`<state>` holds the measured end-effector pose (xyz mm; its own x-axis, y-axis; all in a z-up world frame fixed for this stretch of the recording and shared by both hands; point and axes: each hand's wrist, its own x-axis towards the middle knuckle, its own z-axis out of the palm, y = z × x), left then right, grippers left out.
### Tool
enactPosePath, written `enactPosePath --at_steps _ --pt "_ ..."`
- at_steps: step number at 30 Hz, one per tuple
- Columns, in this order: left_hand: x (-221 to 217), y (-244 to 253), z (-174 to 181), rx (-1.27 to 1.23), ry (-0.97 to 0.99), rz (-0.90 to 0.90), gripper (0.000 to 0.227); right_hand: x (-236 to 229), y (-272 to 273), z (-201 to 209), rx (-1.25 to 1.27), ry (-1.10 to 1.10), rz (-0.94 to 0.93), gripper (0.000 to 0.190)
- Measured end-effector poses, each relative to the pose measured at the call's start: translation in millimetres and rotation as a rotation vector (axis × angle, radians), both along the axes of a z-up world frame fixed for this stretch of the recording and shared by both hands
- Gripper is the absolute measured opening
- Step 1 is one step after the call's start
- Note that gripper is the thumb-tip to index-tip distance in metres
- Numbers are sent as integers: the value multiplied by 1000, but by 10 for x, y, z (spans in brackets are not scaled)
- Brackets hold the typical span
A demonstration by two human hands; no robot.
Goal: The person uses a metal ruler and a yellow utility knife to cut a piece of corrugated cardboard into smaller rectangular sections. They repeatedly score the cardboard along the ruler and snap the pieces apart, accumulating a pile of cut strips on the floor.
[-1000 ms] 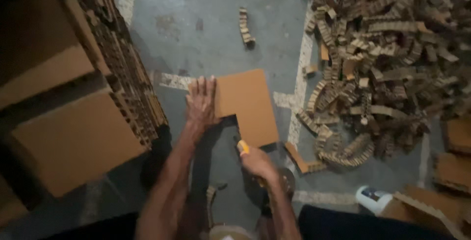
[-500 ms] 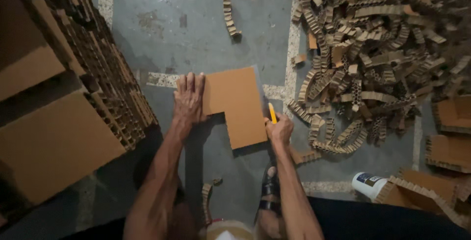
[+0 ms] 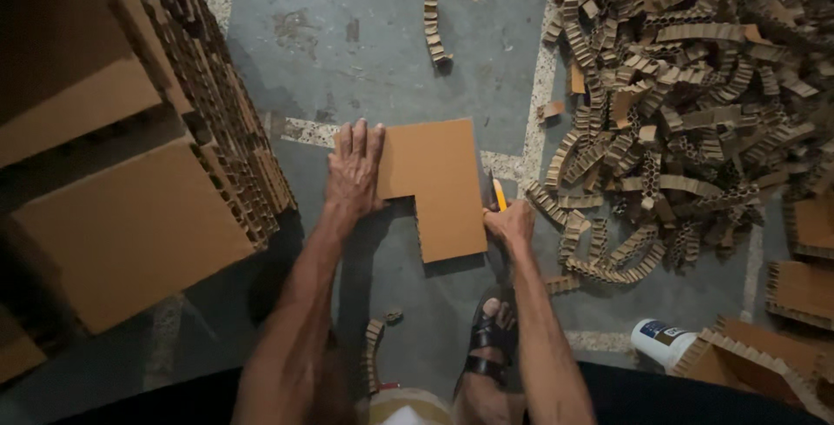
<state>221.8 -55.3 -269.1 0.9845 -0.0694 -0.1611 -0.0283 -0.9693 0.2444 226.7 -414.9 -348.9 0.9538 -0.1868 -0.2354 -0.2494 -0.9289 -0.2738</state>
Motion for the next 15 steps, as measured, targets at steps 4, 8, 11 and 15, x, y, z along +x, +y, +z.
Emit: enactPosePath --at_steps 4,8,11,15 --pt "18 11 -1 -6 10 3 149 44 17 37 29 52 -37 54" --pt "23 14 18 1 21 6 148 17 31 97 104 26 -10 49" --pt "60 14 8 24 133 19 149 29 18 97 165 146 -95 48" --pt "66 26 -40 35 64 0 146 -16 57 60 176 18 -25 40"
